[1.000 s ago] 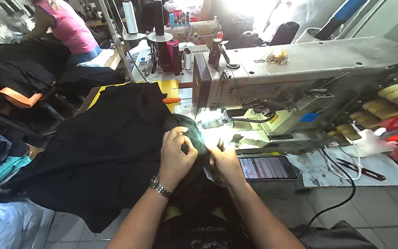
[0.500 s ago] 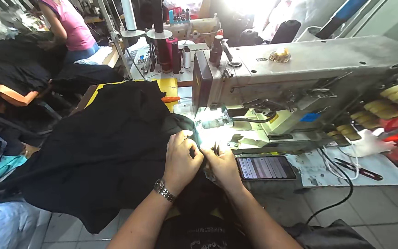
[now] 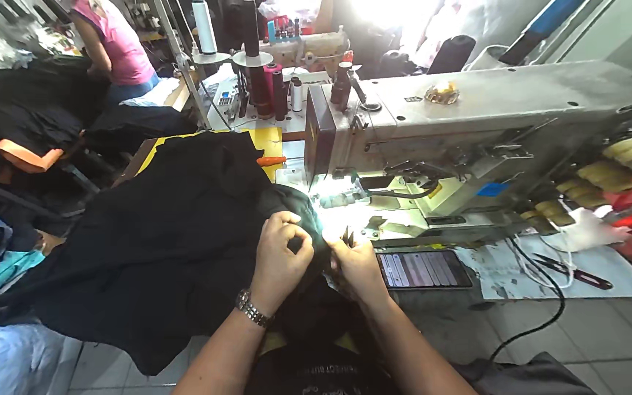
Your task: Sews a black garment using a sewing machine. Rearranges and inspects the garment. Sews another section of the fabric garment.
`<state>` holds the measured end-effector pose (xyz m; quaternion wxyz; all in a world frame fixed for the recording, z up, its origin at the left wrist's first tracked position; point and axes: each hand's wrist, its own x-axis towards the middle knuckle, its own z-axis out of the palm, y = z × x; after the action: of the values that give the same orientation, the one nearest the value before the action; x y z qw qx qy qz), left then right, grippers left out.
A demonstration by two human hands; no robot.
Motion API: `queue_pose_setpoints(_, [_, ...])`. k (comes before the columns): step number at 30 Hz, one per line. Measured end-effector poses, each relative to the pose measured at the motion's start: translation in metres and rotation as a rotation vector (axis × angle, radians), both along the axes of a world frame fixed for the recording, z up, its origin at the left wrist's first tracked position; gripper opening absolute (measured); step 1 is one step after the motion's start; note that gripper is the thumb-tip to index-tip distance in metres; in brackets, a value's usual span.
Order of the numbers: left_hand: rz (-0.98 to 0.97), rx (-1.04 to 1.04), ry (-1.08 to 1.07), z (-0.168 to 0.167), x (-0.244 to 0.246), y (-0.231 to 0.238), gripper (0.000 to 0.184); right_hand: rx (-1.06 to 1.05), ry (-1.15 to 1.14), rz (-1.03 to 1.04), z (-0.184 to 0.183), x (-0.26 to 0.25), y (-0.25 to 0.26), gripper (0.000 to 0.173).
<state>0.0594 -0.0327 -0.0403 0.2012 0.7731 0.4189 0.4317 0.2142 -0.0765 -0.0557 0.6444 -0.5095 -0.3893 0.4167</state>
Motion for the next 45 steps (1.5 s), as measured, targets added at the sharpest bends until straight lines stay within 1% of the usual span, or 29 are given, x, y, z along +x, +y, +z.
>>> queue_pose_setpoints(5, [0.024,-0.002,0.109,-0.003,0.009,-0.005,0.014,0.009,-0.066,-0.004,0.000,-0.001,-0.002,0.021])
queue_pose_setpoints(9, [0.038,0.039,0.154,-0.004,0.016,-0.001,0.014,0.040,-0.139,0.016,0.000,-0.003,-0.005,0.020])
queue_pose_setpoints(12, [0.047,0.071,0.135,-0.006,0.016,0.001,0.015,0.021,-0.123,0.013,0.000,-0.004,-0.006,0.020])
queue_pose_setpoints(14, [0.074,0.093,0.101,-0.004,0.010,0.006,0.016,-0.004,-0.121,-0.039,0.000,-0.001,-0.005,0.020])
queue_pose_setpoints(16, [0.096,0.068,0.041,0.000,-0.001,0.009,0.014,-0.013,-0.130,-0.082,-0.002,0.003,-0.003,0.020])
queue_pose_setpoints(18, [0.072,-0.022,-0.067,0.003,-0.008,0.009,0.012,-0.005,-0.137,-0.083,-0.004,0.003,-0.003,0.019])
queue_pose_setpoints(20, [-0.021,-0.172,-0.220,0.004,-0.009,0.008,0.011,-0.003,-0.142,-0.078,-0.005,0.002,-0.003,0.022])
queue_pose_setpoints(23, [-0.211,-0.417,-0.494,0.011,-0.008,0.006,0.011,0.006,-0.213,-0.076,-0.006,0.004,-0.001,0.023])
queue_pose_setpoints(25, [-0.271,-0.542,-0.624,0.012,-0.006,0.002,0.014,-0.009,-0.222,-0.067,-0.007,0.005,-0.003,0.025])
queue_pose_setpoints(27, [-0.303,-0.598,-0.688,0.010,-0.004,0.001,0.017,-0.004,-0.213,-0.054,-0.009,0.005,-0.004,0.027])
queue_pose_setpoints(30, [-0.315,-0.616,-0.735,0.009,0.000,0.000,0.016,0.014,-0.188,-0.024,-0.007,0.006,-0.004,0.025])
queue_pose_setpoints(32, [-0.316,-0.601,-0.705,0.008,0.001,-0.004,0.014,0.029,-0.177,-0.008,-0.006,0.005,-0.006,0.022])
queue_pose_setpoints(33, [-0.299,-0.556,-0.644,0.007,0.001,-0.005,0.012,0.037,-0.175,-0.002,-0.006,0.005,-0.006,0.021])
queue_pose_setpoints(34, [-0.257,-0.467,-0.541,0.005,0.002,-0.006,0.010,0.050,-0.177,-0.001,-0.006,0.004,-0.007,0.020])
queue_pose_setpoints(36, [-0.156,-0.235,-0.264,0.004,0.002,-0.007,0.008,0.081,-0.214,-0.015,-0.007,0.004,-0.006,0.019])
queue_pose_setpoints(38, [-0.095,-0.089,-0.092,0.003,0.005,-0.010,0.010,0.108,-0.261,-0.024,-0.008,0.003,-0.006,0.020])
queue_pose_setpoints(40, [-0.068,-0.047,-0.026,0.000,0.007,-0.012,0.012,0.128,-0.310,-0.030,-0.008,0.001,-0.008,0.020])
queue_pose_setpoints(45, [-0.057,-0.023,0.015,-0.002,0.008,-0.008,0.012,0.224,-0.488,-0.090,-0.013,-0.001,-0.008,0.018])
